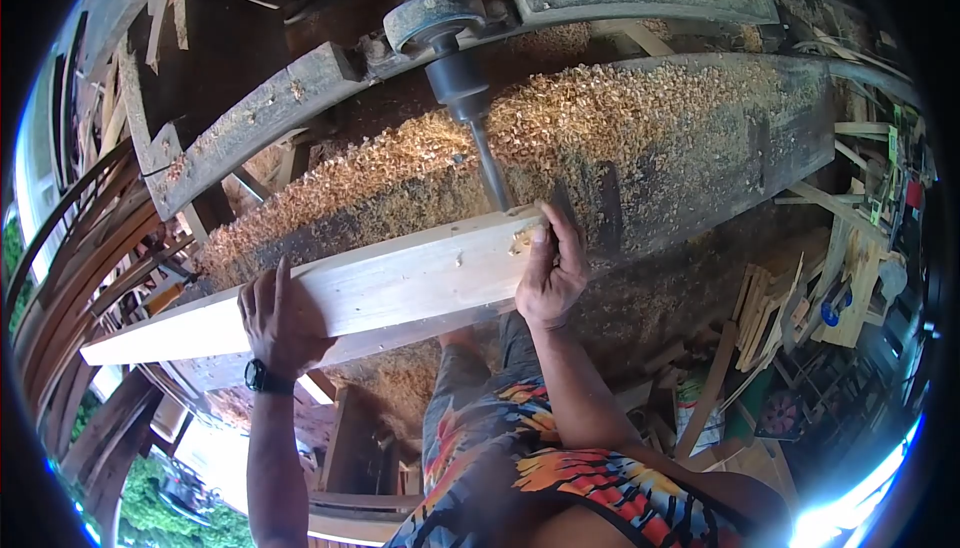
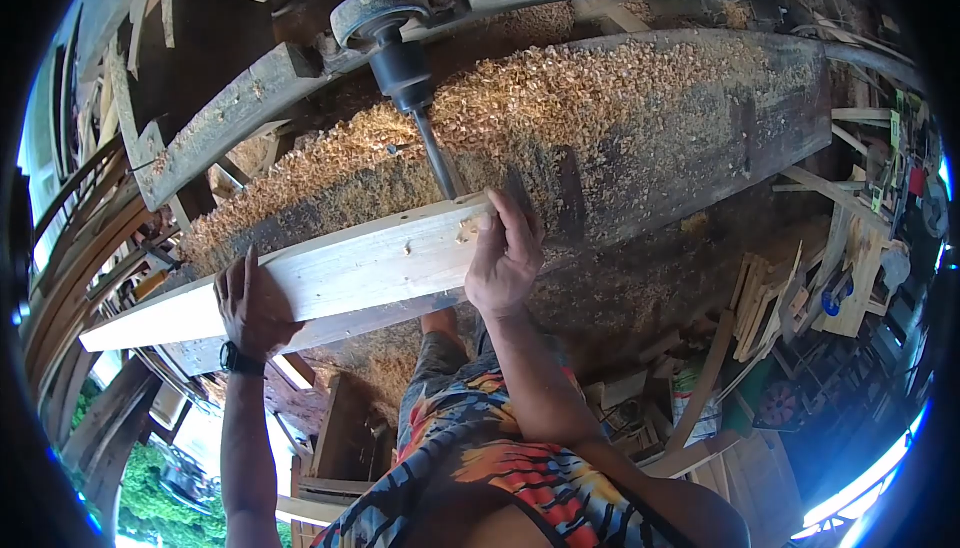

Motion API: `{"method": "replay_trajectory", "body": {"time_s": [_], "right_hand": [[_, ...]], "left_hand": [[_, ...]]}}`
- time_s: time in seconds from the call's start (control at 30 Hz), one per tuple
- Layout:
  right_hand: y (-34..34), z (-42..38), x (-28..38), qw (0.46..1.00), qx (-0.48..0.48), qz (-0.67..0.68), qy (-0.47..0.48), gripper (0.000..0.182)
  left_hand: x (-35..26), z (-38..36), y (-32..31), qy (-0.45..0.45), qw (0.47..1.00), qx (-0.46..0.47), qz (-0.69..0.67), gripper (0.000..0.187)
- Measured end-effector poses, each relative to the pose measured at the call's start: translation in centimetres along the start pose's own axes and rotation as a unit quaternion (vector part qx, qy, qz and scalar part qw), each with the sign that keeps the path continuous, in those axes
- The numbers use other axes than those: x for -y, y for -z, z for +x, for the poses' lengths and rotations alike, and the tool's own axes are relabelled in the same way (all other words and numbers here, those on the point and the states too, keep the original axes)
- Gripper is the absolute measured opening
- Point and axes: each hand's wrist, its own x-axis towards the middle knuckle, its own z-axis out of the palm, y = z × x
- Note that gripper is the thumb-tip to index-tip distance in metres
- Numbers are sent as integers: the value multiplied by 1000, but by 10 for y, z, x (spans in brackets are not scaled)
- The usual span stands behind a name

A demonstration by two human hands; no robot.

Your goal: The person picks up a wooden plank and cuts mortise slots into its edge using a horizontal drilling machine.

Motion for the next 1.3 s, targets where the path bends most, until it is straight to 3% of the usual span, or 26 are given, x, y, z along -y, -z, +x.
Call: {"method": "replay_trajectory", "body": {"time_s": [0.3,0.5,0.9,1.3], "right_hand": [[0,3,-2,1000,-2,0,13,30],[1,8,-8,995,4,-57,83,30],[0,9,0,998,0,-53,38,30],[-6,15,-4,998,-20,-34,50,30]], "left_hand": [[0,3,0,-6,1000,-8,-8,127],[-2,5,-1,-12,1000,-13,-8,128],[3,5,-4,-10,1000,-20,4,126],[9,8,-8,-17,999,-28,-18,126]]}}
